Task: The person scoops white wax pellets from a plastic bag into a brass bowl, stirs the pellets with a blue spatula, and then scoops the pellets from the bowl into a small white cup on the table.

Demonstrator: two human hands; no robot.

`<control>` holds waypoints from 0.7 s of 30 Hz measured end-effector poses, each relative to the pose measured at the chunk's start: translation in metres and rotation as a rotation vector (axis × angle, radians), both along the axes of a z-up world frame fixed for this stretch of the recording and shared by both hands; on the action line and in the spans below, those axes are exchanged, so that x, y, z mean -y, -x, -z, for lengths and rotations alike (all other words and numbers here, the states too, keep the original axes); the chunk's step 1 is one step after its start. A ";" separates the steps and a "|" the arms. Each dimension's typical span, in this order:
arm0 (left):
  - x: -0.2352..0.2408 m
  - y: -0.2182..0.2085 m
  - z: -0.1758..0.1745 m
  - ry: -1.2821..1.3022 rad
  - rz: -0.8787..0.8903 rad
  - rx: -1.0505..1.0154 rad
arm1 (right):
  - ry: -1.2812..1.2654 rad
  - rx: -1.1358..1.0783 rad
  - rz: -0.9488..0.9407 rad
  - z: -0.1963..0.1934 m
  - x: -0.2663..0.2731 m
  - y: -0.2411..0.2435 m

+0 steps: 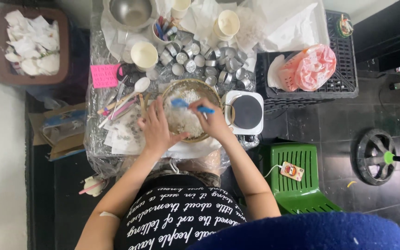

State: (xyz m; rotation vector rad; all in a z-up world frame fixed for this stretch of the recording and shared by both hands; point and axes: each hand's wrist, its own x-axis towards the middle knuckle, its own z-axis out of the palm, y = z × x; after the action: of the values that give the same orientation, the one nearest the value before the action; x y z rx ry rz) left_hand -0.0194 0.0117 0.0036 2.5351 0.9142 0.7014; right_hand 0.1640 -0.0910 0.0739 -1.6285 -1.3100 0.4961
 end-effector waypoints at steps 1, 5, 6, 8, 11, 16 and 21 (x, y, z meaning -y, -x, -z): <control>-0.003 -0.002 -0.002 -0.007 -0.001 0.002 | -0.007 0.002 -0.001 -0.014 0.001 -0.002; 0.000 -0.001 0.004 -0.001 -0.002 -0.031 | 0.304 0.086 0.106 -0.058 0.020 -0.012; 0.000 -0.001 0.007 -0.018 -0.001 -0.042 | 0.314 0.061 0.197 -0.066 0.025 -0.018; 0.000 -0.002 0.005 -0.010 -0.001 -0.050 | 0.327 0.031 0.272 -0.064 0.048 -0.025; 0.002 -0.002 0.002 -0.018 -0.007 -0.055 | 0.241 -0.013 0.245 -0.044 0.066 -0.015; 0.000 -0.004 0.003 -0.020 -0.002 -0.058 | 0.010 -0.140 0.048 -0.022 0.061 0.019; 0.001 -0.002 0.003 -0.019 0.003 -0.071 | -0.190 -0.181 0.189 -0.007 0.071 -0.002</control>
State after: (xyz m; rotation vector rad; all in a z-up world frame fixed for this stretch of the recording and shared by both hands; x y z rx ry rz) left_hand -0.0172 0.0110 0.0002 2.5925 0.9316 0.6251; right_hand 0.1662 -0.1621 0.0812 -1.4947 -1.0265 0.3824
